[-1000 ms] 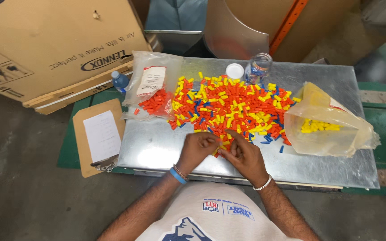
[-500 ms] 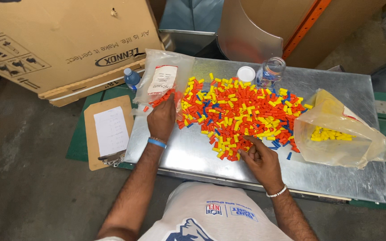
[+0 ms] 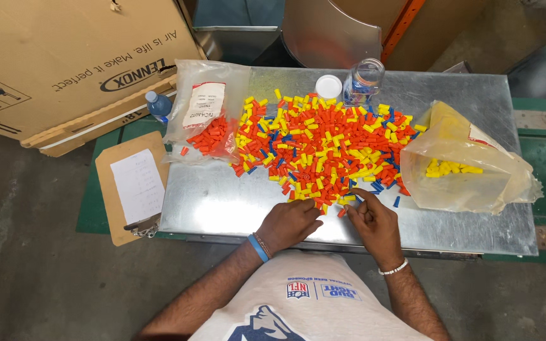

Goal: The person sorts small plastic pieces by color on a metal table. They pick up yellow pieces and place them into a plastic bag, while orange and blue pieces remain on the table.

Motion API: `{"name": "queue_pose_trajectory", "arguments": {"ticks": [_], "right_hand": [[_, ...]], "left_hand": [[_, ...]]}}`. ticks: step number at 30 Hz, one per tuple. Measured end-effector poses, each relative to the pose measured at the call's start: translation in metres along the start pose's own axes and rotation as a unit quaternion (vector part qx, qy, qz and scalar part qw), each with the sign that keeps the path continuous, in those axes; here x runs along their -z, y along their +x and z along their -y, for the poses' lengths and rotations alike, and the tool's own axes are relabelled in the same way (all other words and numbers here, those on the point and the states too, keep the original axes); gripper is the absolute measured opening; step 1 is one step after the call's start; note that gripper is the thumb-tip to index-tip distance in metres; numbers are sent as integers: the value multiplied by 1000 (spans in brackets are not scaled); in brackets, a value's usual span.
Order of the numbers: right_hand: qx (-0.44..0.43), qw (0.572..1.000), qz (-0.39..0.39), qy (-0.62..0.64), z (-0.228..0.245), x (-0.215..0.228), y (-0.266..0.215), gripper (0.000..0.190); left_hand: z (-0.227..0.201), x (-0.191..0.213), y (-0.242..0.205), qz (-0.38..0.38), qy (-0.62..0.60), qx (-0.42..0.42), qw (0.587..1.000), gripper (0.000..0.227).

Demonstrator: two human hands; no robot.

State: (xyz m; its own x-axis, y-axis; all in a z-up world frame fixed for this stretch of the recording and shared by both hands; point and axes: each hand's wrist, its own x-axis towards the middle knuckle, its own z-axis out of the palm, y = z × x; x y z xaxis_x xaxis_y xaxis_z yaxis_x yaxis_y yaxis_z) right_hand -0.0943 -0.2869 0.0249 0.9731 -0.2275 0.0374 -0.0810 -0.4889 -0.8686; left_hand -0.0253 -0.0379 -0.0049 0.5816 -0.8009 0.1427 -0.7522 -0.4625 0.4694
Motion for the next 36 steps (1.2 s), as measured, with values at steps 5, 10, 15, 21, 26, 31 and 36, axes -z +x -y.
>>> {"name": "queue_pose_trajectory", "arguments": {"ticks": [5,10,15,21,26,31,36], "right_hand": [[-20,1000,8,9,5,1,-5,41],[-27,999,21,-6,-3,2,-10,40],[-41,998,35,-16,-7,0,-14,43],[11,998,37,-52,-21,-4,-19,42],[16,998,36,-53,-15,-3,-17,42],[-5,997,47,-62,-11,-3,-14,43],[-10,996,22,-85,-5,0,-13,43]], "left_hand": [[-6,-1,7,32,20,5,999,27],[-11,-6,8,-2,34,11,999,26],[-3,-22,1,-101,25,-8,995,25],[81,22,-9,-325,140,83,932,16],[169,61,-22,-360,248,273,857,26],[202,66,-16,-300,318,327,838,29],[144,56,-19,-355,186,226,888,27]]}}
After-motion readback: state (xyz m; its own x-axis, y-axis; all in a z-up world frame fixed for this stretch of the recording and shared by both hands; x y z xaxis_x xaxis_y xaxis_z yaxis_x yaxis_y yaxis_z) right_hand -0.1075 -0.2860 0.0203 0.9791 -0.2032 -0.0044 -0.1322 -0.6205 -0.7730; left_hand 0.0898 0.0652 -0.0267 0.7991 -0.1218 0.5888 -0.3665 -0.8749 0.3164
